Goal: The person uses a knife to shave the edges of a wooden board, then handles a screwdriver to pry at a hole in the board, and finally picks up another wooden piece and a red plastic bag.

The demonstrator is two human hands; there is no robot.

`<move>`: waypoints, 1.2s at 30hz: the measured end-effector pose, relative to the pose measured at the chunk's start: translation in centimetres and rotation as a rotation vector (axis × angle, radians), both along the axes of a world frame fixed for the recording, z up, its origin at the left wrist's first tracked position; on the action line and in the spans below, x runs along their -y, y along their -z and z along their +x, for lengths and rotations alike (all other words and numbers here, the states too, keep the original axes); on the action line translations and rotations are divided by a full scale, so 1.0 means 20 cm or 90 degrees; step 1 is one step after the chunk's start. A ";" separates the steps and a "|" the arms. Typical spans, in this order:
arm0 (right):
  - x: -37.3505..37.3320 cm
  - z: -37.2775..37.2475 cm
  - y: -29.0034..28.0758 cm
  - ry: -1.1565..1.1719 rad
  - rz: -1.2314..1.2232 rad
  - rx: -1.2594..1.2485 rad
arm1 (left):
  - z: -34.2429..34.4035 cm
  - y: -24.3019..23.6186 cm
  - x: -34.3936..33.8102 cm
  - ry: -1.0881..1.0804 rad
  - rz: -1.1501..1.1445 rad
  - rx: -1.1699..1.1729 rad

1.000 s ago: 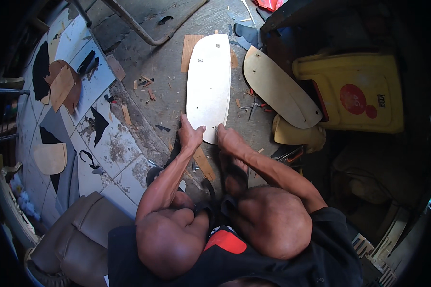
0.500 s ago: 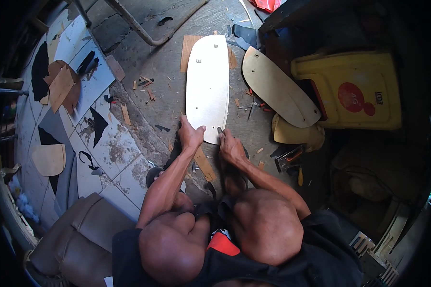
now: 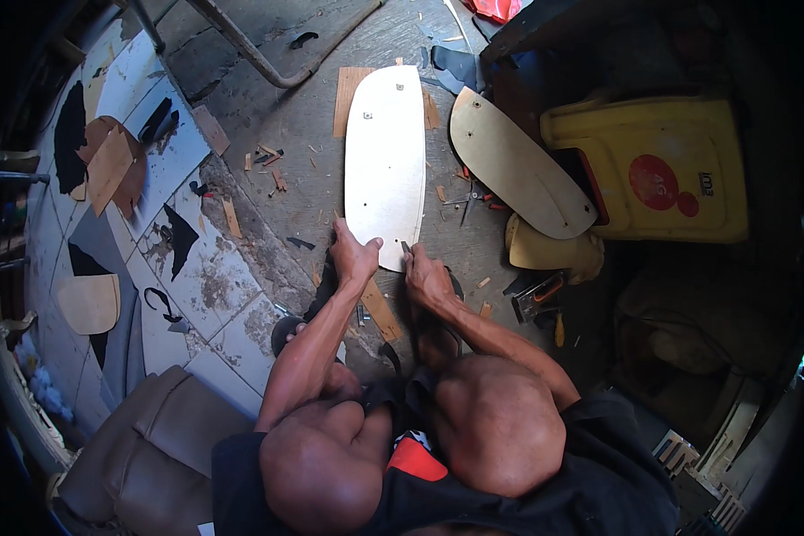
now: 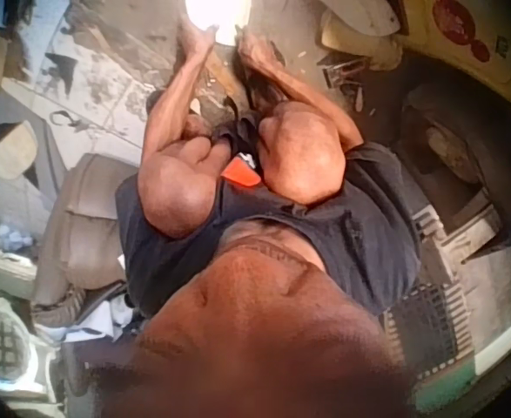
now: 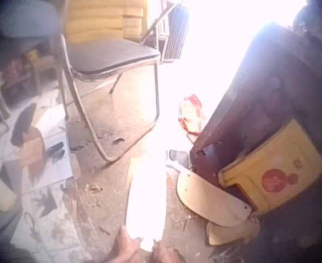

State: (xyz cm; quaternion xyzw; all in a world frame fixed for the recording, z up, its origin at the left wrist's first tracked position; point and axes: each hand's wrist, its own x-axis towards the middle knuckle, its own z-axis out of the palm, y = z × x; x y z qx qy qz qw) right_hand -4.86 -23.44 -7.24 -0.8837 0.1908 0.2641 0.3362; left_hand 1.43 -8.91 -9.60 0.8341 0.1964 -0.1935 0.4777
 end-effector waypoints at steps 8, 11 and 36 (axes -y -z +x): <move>-0.03 0.04 0.00 -0.014 0.013 -0.043 | 0.00 0.03 -0.01 -0.024 -0.043 -0.011; -0.02 0.05 0.06 0.027 0.021 -0.048 | -0.04 0.06 0.03 -0.011 0.004 0.024; 0.02 0.02 -0.08 -0.234 -0.059 -0.015 | 0.00 0.04 -0.04 0.026 -0.007 0.022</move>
